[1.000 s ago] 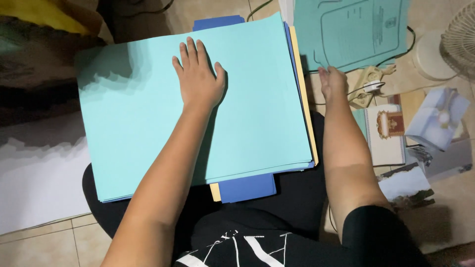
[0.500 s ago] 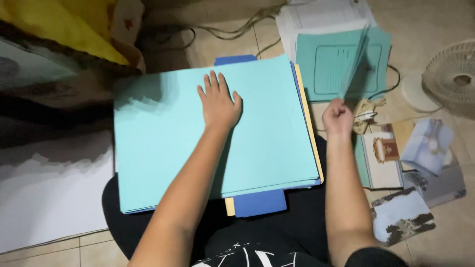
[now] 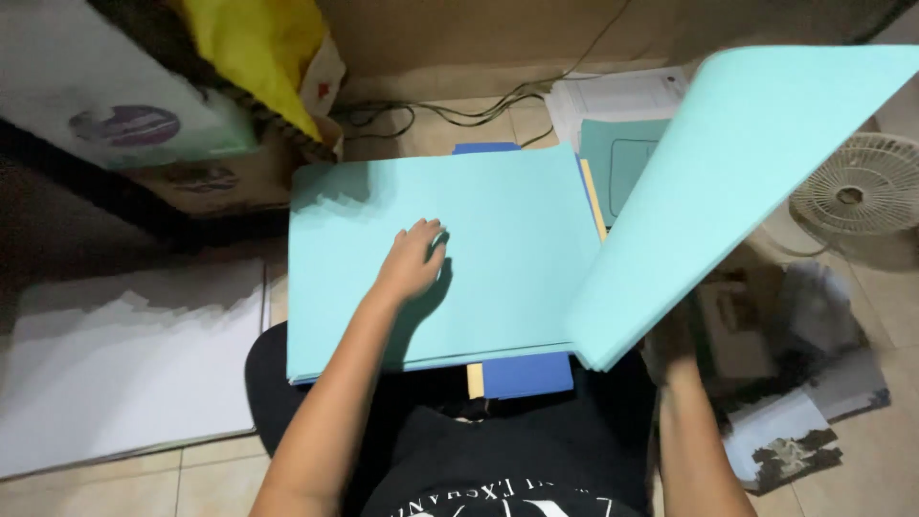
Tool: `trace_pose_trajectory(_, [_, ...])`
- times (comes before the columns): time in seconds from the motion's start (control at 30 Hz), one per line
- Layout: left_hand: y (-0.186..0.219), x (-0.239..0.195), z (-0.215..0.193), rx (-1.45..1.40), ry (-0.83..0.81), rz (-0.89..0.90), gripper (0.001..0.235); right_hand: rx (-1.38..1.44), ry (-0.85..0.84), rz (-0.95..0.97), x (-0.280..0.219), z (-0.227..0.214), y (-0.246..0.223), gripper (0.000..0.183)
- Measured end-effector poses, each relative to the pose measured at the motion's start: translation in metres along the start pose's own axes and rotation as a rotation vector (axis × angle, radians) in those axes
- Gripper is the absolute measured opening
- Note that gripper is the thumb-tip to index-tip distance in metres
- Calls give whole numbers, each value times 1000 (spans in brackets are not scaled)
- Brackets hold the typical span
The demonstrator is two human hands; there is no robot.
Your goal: Organizing and smoothing light blue folders by moving them one by one from a side pile onto a central stack.
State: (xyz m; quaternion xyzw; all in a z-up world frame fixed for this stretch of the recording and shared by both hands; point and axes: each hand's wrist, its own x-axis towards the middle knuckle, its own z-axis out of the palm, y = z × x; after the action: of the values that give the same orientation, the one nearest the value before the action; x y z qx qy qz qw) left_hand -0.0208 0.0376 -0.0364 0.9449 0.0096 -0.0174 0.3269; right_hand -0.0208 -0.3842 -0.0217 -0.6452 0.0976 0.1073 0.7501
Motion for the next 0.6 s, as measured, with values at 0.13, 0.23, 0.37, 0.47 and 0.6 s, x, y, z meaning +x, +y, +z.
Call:
trace_pose_trajectory(0.13, [25, -51, -18, 89, 59, 58, 48, -271, 36, -23, -25, 26, -10, 23])
trace_pose_trajectory(0.23, [48, -73, -29, 266, 68, 66, 50, -329, -66, -76, -38, 46, -24, 71])
trace_pose_trajectory(0.37, [44, -70, -25, 251, 53, 19, 49, -424, -127, -52, -29, 43, -25, 76])
trace_pose_trajectory(0.47, [45, -70, -27, 250, 45, 11, 49, -465, -137, -30, -45, 56, -46, 78])
trace_pose_trajectory(0.6, [43, -69, -26, 276, 24, 31, 53, -404, -54, 28, -29, 33, -10, 75])
